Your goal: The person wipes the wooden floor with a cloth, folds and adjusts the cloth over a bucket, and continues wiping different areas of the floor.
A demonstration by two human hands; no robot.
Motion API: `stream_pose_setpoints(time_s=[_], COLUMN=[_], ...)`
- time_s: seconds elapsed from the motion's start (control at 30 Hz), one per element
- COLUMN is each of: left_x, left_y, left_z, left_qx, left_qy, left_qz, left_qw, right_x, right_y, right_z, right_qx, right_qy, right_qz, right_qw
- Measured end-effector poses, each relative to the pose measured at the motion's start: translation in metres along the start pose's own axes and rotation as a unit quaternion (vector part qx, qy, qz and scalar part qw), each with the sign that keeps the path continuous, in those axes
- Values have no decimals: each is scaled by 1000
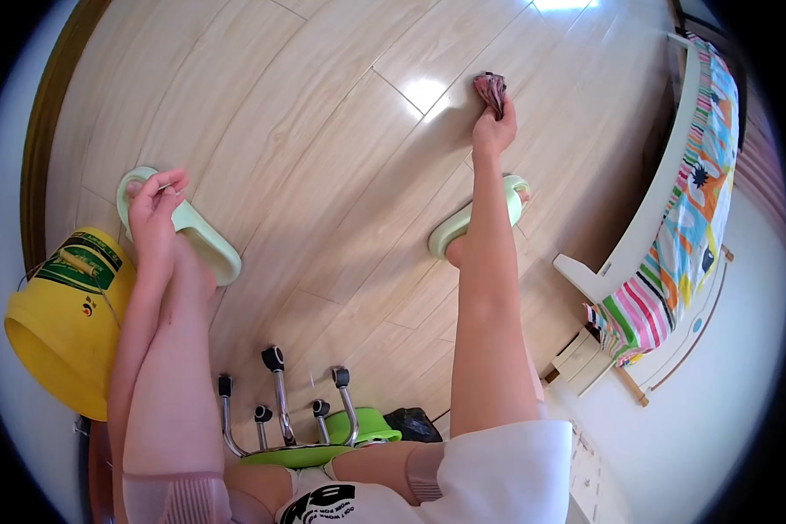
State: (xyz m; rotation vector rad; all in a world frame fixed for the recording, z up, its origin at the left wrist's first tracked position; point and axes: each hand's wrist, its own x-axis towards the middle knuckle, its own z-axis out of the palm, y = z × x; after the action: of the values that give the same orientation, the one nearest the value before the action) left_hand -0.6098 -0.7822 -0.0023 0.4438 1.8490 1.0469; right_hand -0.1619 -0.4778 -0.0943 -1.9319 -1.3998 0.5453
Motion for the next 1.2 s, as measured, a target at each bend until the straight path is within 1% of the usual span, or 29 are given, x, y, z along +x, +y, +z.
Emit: stream_pose_setpoints(time_s=[0.07,0.1,0.13,0.17,0.2,0.23,0.3,0.37,0.43,0.5,0.57,0.6,0.63,0.67,0.73,0.83,0.87,0.97,1.0,1.03,1.07,1.13,1.2], left_x=[-1,-2,-1,1,3,3,6,6,8,9,5,2,-1,-3,-4,-6,-6,-6,-4,-3,-2,-1,-3], left_y=[2,0,-2,-5,-6,-6,-2,-1,-7,-9,-8,-7,-7,-6,-5,-3,-3,-1,-1,-3,-4,-3,-2], left_z=[3,5,6,6,6,7,11,13,13,12,10,8,7,7,8,5,5,7,8,7,7,6,4], left_qx=[7,4,1,-1,4,10,16,16,2,5,24,31,36,41,24,22,24,9,9,10,11,15,20], left_qy=[-5,-10,-17,-25,-28,-32,-38,-42,-43,-46,-41,-42,-44,-48,-40,-36,-38,-33,-35,-37,-38,-46,-51], left_qz=[3,6,11,18,17,16,20,24,26,28,25,27,29,33,24,26,30,9,10,10,9,19,20], left_qw=[1000,1000,1000,1000,999,999,999,999,999,999,999,998,998,997,999,999,999,999,999,999,999,999,998], right_x=[-29,-56,-88,-116,-145,-181,-229,-265,-270,-253,-216,-193,-162,-135,-96,-100,-116,-192,-224,-257,-284,-330,-357], right_y=[-13,-36,-67,-76,-84,-107,-123,-136,-138,-132,-106,-88,-76,-59,-21,-30,-32,-65,-70,-90,-94,-108,-117], right_z=[8,18,27,41,57,62,70,65,60,46,28,22,9,-2,-17,-20,-10,18,26,29,33,33,30], right_qx=[-76,-50,-25,-24,-20,-28,48,44,71,124,43,88,11,-31,-60,-91,-100,-72,-43,-57,-47,-41,-14], right_qy=[8,-1,-31,-53,-82,-91,-202,-263,-292,-305,-195,-116,-50,8,94,72,68,-8,-55,-91,-120,-197,-232], right_qz=[-98,-118,-152,-222,-245,-278,-270,-273,-283,-288,-255,-162,-168,-125,-114,-68,-87,-207,-198,-184,-206,-208,-196], right_qw=[992,992,988,973,966,956,940,924,911,899,946,976,985,992,987,991,989,976,978,977,970,957,953])
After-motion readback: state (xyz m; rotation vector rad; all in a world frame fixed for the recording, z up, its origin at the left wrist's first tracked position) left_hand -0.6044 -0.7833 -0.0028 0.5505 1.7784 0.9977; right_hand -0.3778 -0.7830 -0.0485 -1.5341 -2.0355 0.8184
